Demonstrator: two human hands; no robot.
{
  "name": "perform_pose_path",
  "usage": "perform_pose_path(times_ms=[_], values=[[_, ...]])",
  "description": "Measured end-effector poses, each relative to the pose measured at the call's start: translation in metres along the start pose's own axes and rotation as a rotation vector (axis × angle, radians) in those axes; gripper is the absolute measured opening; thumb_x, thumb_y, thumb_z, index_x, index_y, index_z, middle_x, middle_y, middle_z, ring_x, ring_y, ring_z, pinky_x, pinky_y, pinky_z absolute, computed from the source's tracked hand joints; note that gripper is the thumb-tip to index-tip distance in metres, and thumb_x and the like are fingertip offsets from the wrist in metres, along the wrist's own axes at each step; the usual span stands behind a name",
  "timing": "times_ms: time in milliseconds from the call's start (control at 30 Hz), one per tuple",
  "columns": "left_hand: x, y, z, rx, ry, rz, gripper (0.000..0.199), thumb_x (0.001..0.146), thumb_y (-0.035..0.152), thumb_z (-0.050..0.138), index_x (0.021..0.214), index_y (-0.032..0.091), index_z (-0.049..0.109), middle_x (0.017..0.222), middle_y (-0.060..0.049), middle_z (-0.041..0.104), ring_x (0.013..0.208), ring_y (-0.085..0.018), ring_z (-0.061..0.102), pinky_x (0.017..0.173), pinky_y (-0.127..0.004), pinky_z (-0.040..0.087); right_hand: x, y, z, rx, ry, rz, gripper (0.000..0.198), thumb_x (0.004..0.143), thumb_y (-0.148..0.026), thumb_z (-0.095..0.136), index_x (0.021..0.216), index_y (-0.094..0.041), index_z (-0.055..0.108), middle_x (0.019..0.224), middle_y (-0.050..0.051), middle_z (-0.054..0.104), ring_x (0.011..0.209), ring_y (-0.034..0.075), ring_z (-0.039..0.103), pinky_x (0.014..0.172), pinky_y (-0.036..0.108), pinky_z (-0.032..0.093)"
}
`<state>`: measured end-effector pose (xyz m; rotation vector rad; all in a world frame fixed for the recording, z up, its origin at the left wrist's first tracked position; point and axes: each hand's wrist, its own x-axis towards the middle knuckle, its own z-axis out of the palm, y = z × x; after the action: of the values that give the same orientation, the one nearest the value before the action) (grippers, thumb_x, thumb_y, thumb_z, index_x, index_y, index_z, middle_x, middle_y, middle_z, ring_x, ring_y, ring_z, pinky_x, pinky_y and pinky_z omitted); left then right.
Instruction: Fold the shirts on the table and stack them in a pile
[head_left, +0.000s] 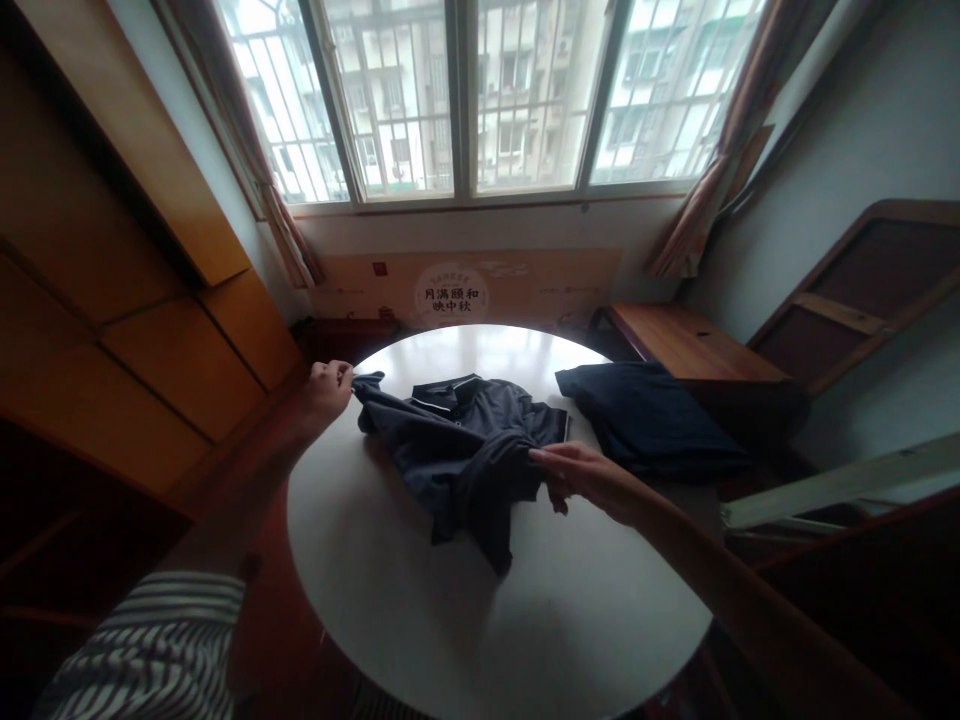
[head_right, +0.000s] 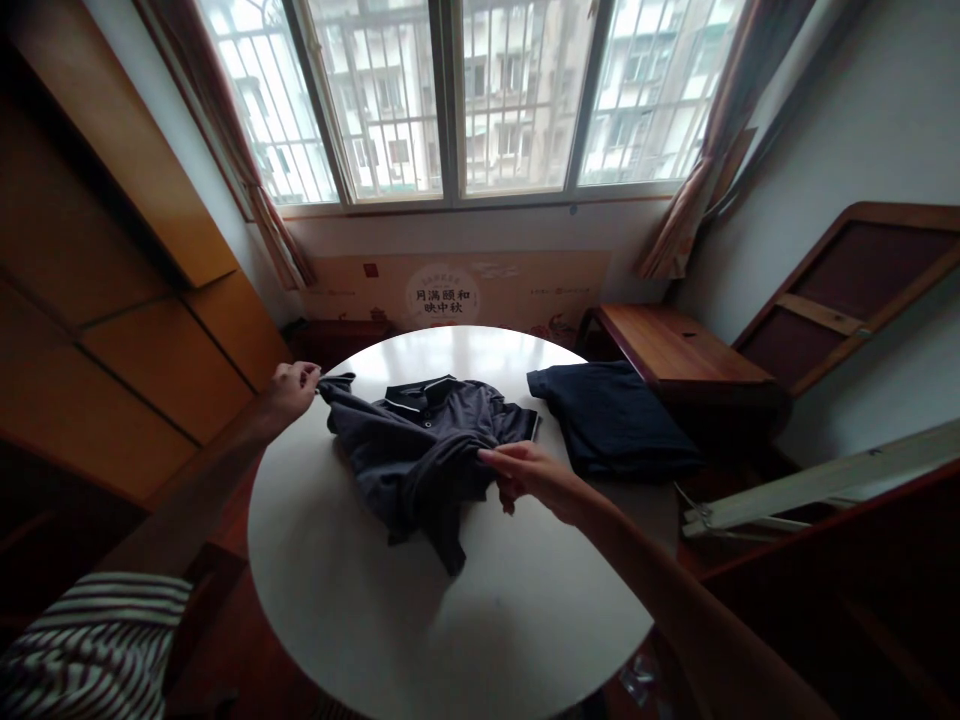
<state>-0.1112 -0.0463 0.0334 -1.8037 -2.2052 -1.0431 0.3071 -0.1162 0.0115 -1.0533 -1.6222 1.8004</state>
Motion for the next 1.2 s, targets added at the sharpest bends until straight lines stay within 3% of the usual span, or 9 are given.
perform_pose_path(times_ms=[133, 233, 400, 600, 800, 900, 1033, 1100, 1200], values=[[-0.050, 0.018, -0.010, 0.082, -0.160, 0.125, 0.038, 0.091, 0.047, 0.047, 0.077, 0.018, 0.066, 0.077, -0.007, 0.063, 0.068, -0.020, 0.062, 0.066, -0.031, 0.045, -0.013, 0.040, 0.007, -0.321, 0.112, -0.102, 0.050, 0.064, -0.049, 0.084, 0.095, -0.018, 0.061, 0.086, 0.003, 0.065, 0.069, 0.014, 0.060, 0.057, 0.025, 0.049], [-0.103, 0.043, -0.015, 0.007, -0.430, 0.223, 0.062, 0.096, 0.058, 0.034, 0.051, 0.020, 0.053, 0.049, -0.001, 0.052, 0.048, -0.015, 0.053, 0.054, -0.028, 0.035, -0.015, 0.059, 0.026, -0.376, 0.076, -0.120, 0.048, 0.073, -0.049, 0.077, 0.104, -0.019, 0.057, 0.088, 0.005, 0.066, 0.069, 0.015, 0.061, 0.054, 0.025, 0.048], [-0.164, 0.068, 0.003, 0.074, -0.657, 0.396, 0.053, 0.085, 0.066, 0.052, 0.057, 0.021, 0.059, 0.057, -0.004, 0.063, 0.052, -0.018, 0.059, 0.051, -0.028, 0.029, 0.002, 0.064, 0.066, -0.210, 0.219, -0.185, 0.055, 0.076, -0.043, 0.075, 0.117, -0.023, 0.043, 0.083, 0.001, 0.066, 0.076, 0.020, 0.067, 0.057, 0.028, 0.050], [-0.169, 0.065, 0.009, -0.053, -0.622, 0.447, 0.041, 0.097, 0.041, 0.037, 0.068, 0.021, 0.058, 0.066, -0.005, 0.065, 0.058, -0.017, 0.060, 0.056, -0.029, 0.036, 0.001, 0.046, 0.079, 0.087, 0.265, -0.280, 0.036, 0.084, -0.044, 0.067, 0.111, -0.026, 0.050, 0.079, -0.003, 0.056, 0.067, 0.013, 0.058, 0.058, 0.025, 0.048], [-0.154, 0.037, -0.018, -0.121, -0.418, 0.352, 0.048, 0.097, 0.041, 0.036, 0.055, 0.021, 0.047, 0.049, 0.000, 0.048, 0.047, -0.013, 0.045, 0.053, -0.028, 0.034, -0.045, 0.019, 0.048, 0.418, 0.196, -0.103, 0.039, 0.077, -0.044, 0.075, 0.106, -0.029, 0.054, 0.093, 0.001, 0.059, 0.066, 0.013, 0.057, 0.053, 0.023, 0.045], [-0.152, 0.025, -0.012, -0.048, -0.428, 0.375, 0.043, 0.099, 0.039, 0.037, 0.067, 0.021, 0.059, 0.060, -0.003, 0.058, 0.057, -0.016, 0.055, 0.059, -0.030, 0.042, -0.055, 0.025, 0.042, 0.428, 0.180, -0.036, 0.040, 0.077, -0.045, 0.075, 0.106, -0.029, 0.053, 0.095, 0.002, 0.062, 0.072, 0.015, 0.061, 0.058, 0.024, 0.047], [-0.150, 0.020, 0.013, -0.020, -0.432, 0.498, 0.033, 0.097, 0.029, 0.038, 0.107, 0.020, 0.069, 0.114, -0.012, 0.068, 0.106, -0.026, 0.063, 0.099, -0.044, 0.046, -0.056, 0.041, 0.036, 0.137, 0.230, -0.020, 0.034, 0.084, -0.051, 0.065, 0.106, -0.026, 0.055, 0.093, 0.003, 0.061, 0.064, 0.014, 0.059, 0.053, 0.025, 0.046], [-0.147, 0.023, 0.025, -0.008, -0.433, 0.525, 0.038, 0.097, 0.026, 0.036, 0.120, 0.019, 0.066, 0.133, -0.013, 0.060, 0.124, -0.028, 0.054, 0.112, -0.051, 0.036, -0.051, 0.043, 0.028, -0.198, 0.357, -0.125, 0.030, 0.088, -0.049, 0.060, 0.104, -0.024, 0.058, 0.091, 0.004, 0.061, 0.065, 0.016, 0.060, 0.055, 0.029, 0.048], [-0.141, 0.035, 0.043, -0.018, -0.499, 0.531, 0.045, 0.100, 0.026, 0.029, 0.134, 0.017, 0.057, 0.145, -0.013, 0.051, 0.135, -0.026, 0.046, 0.117, -0.049, 0.030, -0.032, 0.039, 0.014, -0.680, 0.517, -0.331, 0.022, 0.093, -0.040, 0.054, 0.101, -0.022, 0.063, 0.096, 0.009, 0.063, 0.083, 0.024, 0.065, 0.076, 0.039, 0.053]])
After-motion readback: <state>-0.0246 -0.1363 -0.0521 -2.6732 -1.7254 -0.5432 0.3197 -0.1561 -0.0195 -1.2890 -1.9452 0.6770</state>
